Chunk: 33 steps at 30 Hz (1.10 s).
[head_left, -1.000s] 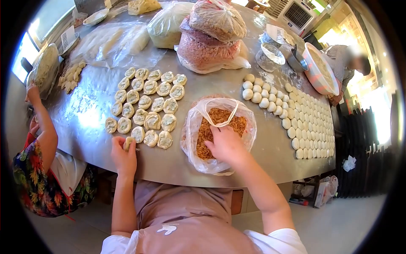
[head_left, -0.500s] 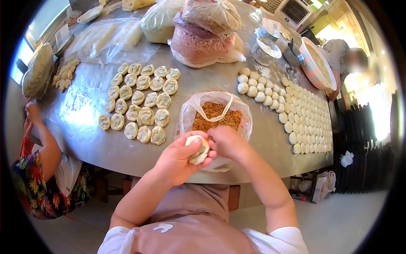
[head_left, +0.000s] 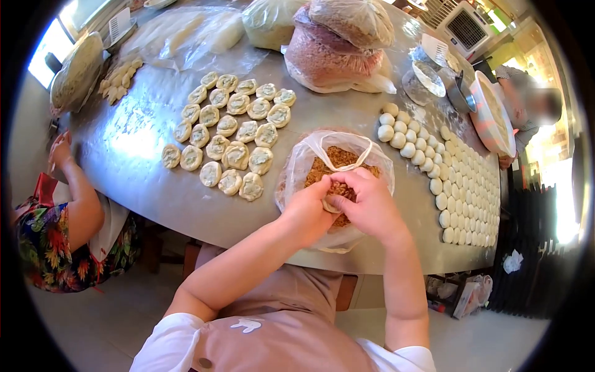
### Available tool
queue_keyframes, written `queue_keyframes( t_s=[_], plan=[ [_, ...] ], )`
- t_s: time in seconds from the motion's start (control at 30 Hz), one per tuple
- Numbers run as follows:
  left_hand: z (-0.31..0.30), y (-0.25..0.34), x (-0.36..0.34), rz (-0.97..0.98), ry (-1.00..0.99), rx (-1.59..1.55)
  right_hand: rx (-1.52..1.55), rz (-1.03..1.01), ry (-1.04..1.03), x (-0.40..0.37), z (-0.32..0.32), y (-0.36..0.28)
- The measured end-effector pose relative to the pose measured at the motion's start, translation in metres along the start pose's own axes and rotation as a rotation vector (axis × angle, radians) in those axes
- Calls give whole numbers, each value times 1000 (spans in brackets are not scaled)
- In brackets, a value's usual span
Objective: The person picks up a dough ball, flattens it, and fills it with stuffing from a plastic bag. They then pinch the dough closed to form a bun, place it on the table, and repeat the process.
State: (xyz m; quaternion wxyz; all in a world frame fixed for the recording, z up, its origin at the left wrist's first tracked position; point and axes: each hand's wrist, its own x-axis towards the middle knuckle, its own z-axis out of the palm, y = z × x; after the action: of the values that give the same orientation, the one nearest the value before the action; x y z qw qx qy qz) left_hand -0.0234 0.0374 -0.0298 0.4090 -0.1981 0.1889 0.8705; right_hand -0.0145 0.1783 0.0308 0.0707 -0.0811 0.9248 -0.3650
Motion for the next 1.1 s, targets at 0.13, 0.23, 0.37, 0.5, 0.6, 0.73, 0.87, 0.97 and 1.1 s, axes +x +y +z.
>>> queue_keyframes(
  t_s=[0.13, 0.23, 0.37, 0.5, 0.6, 0.73, 0.87, 0.97, 1.1],
  plan=[
    [2, 1, -1, 99, -43, 56, 238, 58, 32, -8, -1, -4],
    [1, -3, 3, 119, -39, 85, 191, 10, 119, -11, 9, 5],
    [8, -4, -1, 119, 119, 224, 75, 24, 183, -12, 13, 1],
    [4, -4, -3, 202, 71, 239, 246, 173, 175, -16, 11, 9],
    [-10, -3, 4, 280, 114, 555, 45, 147, 221, -16, 11, 33],
    [3, -2, -5, 188, 132, 380, -95, 42, 255, -23, 12, 32],
    [-8, 2, 0, 35, -95, 56, -128, -60, 203, -31, 9, 26],
    [11, 2, -16, -28, -56, 31, -106, -251, 241, -34, 34, 32],
    [-8, -3, -13, -29, -215, 144, -159, -324, 397, -28, 49, 29]
  ],
)
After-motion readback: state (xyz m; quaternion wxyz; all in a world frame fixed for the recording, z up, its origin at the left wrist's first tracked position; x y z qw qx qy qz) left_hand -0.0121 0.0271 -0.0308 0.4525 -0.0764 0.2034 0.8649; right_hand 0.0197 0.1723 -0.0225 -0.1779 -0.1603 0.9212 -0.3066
